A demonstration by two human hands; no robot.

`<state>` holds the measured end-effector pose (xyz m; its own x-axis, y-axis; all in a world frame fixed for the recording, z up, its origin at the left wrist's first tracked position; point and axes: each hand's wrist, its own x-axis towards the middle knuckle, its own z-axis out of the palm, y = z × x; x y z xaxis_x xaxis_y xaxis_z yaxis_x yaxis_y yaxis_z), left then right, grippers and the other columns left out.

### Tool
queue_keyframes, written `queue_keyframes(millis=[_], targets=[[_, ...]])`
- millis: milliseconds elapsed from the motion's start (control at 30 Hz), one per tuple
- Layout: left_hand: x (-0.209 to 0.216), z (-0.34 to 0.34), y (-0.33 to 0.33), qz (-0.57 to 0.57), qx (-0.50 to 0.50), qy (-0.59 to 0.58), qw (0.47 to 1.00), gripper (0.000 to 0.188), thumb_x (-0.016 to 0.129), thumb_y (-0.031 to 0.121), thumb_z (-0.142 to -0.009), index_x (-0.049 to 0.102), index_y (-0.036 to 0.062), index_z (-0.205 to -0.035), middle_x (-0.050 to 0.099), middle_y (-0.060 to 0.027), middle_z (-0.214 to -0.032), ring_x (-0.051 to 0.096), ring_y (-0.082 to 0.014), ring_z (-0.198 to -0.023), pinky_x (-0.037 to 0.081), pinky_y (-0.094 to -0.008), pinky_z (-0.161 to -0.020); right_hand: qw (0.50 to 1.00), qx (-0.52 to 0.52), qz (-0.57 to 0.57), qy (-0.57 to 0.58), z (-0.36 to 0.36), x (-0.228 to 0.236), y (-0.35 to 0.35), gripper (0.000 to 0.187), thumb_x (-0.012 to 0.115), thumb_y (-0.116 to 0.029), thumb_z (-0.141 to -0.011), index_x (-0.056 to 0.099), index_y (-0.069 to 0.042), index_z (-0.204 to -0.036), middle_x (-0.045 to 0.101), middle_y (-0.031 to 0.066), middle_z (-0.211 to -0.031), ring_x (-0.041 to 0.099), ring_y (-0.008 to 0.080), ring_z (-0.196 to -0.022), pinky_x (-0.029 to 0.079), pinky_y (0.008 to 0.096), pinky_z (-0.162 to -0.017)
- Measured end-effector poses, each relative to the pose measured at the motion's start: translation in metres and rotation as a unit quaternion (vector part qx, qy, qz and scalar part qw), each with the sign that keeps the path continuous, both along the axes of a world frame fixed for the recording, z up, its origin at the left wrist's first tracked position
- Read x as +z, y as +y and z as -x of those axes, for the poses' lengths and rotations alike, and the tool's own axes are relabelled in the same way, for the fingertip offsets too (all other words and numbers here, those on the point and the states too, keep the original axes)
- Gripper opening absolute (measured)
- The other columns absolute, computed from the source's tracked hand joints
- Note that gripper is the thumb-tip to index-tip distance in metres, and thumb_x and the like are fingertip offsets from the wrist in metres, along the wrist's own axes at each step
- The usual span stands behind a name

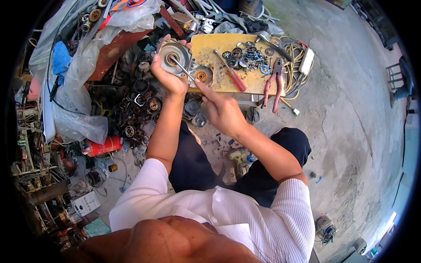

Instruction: The person holds a metal motor housing and uses a screwdriver to pry and remove a small metal gear from the center of the housing.

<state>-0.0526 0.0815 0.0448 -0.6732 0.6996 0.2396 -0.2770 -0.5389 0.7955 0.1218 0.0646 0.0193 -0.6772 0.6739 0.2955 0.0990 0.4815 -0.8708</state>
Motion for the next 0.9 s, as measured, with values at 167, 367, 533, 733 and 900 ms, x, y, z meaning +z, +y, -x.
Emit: queue_keyframes(millis=[167,367,533,733,900], targets=[[-0.001,0.0,0.0,-0.036,-0.014,-0.028,0.999,0.065,0.033,0.05,-0.092,0.05,0.0002,-0.131,0.064,-0.0198,-0.109,0.063,-0.0326,-0.102,0.049,-0.0454,-0.097,0.965,0.074,0.246,0.063,0.0,0.001,-0.008,0.046,0.05,-0.012,-0.101,0.046,-0.015,-0.147,0.065,0.0086,-0.078,0.062,0.0227,-0.066,0.049,0.0342,-0.061],[-0.01,0.006,0.002,-0.023,-0.021,-0.034,0.999,0.066,0.035,0.05,-0.091,0.05,-0.0001,-0.131,0.064,-0.0195,-0.109,0.062,-0.0321,-0.104,0.048,-0.0464,-0.099,0.812,0.156,0.546,0.139,-0.005,0.007,-0.005,0.047,0.042,-0.026,-0.107,0.036,-0.022,-0.153,0.04,-0.0013,-0.073,0.034,0.0057,-0.054,0.03,0.0187,-0.045],[-0.014,0.007,-0.001,-0.012,-0.041,-0.014,0.999,0.064,0.036,0.046,-0.09,0.05,-0.0001,-0.132,0.064,-0.0177,-0.11,0.063,-0.0311,-0.103,0.049,-0.0429,-0.094,0.736,0.183,0.631,0.163,-0.009,0.008,-0.001,0.048,0.043,-0.028,-0.107,0.032,-0.026,-0.154,0.04,-0.0018,-0.074,0.033,0.0064,-0.055,0.029,0.0191,-0.045],[-0.03,0.011,-0.003,0.008,-0.069,-0.002,0.998,0.062,0.036,0.046,-0.09,0.05,0.0014,-0.131,0.065,-0.0159,-0.107,0.064,-0.0293,-0.101,0.05,-0.0397,-0.089,0.679,0.197,0.685,0.179,-0.017,0.0,0.003,0.052,0.045,-0.028,-0.106,0.028,-0.028,-0.155,0.039,-0.0014,-0.073,0.033,0.006,-0.053,0.026,0.0178,-0.041],[-0.026,0.009,-0.01,0.019,-0.1,0.039,0.994,0.062,0.036,0.046,-0.09,0.05,0.0018,-0.132,0.065,-0.0149,-0.106,0.065,-0.0283,-0.1,0.051,-0.0377,-0.088,0.639,0.22,0.712,0.19,-0.028,-0.01,0.009,0.052,0.045,-0.029,-0.106,0.028,-0.028,-0.155,0.037,-0.0017,-0.072,0.032,0.0053,-0.052,0.025,0.0176,-0.041]])
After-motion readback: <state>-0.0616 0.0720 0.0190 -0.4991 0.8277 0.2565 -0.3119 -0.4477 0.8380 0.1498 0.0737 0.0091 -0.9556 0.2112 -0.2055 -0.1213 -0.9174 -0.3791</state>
